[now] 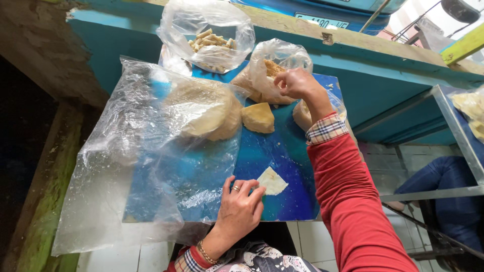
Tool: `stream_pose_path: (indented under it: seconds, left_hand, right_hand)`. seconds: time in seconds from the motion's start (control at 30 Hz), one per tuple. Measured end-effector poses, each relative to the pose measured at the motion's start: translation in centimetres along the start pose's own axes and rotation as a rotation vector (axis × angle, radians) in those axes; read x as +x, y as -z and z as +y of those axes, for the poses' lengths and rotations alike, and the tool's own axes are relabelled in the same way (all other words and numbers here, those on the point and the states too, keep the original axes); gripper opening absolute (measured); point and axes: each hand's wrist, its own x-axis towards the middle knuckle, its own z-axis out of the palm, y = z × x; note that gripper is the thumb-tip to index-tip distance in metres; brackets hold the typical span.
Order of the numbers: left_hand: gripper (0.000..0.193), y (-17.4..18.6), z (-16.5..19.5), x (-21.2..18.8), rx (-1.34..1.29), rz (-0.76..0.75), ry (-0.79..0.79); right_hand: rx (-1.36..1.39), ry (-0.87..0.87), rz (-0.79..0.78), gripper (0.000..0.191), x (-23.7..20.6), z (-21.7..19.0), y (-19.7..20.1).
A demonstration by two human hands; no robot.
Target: The person folds small square dough wrappers into triangles and presses the edges closed, placing the folded pastries on the table. They take filling from a plastic bag and add it to a wrapper before folding, repeating the process one wrapper at a time.
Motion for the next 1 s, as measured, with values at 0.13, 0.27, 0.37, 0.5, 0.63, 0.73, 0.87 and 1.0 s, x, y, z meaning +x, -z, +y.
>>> stream_pose_path:
  seconds: [0.13,0.27,0.37,0.5,0.63,0.73,0.87,1.0]
  left_hand:
    - [0.025,-0.1,0.1,-0.3,-0.009,-0.020,-0.001]
    - [0.025,-0.1,0.3,-0.4,-0.027,-0.019,0.011]
    - [0.024,0.0,0.2,-0.4,-0.029,-0.023,0.016]
    - [0.024,0.0,0.3,-0.3,-0.019,-0.011,0.008]
    - [0.022,-0.1,0.1,-0.2,-0.008,-0.001,-0.006]
    - [0.021,-0.3,-0.2,0.0,-0.004,0.012,-0.006]
    - [0.022,-0.4,-0.5,0.2,-0.007,0.036,-0.008]
    - [0.020,-0.8,-1.6,0.3,-0.062,0.054,0.018]
  right_hand:
    - [-0.330,-0.077,0.269,0.019,0.9,0.2,-1.1]
    - [-0.007,-0.180,0.271,0.016,3.7,-0.5,-2.8]
    - [0.241,-0.189,0.259,0.020,4.7,-0.5,-3.7]
    - [0.333,-0.191,0.440,0.020,3.1,1.6,-3.1]
    - [0.420,-0.247,0.501,0.019,-0.1,3.4,-2.0]
    - [0.530,-0.307,0.548,0.017,-1.7,3.7,-1.9]
    - [0.836,-0.297,0.504,0.016,-3.5,3.3,-2.3]
    - [1.088,-0.241,0.406,0.018,-7.6,2.2,-2.7]
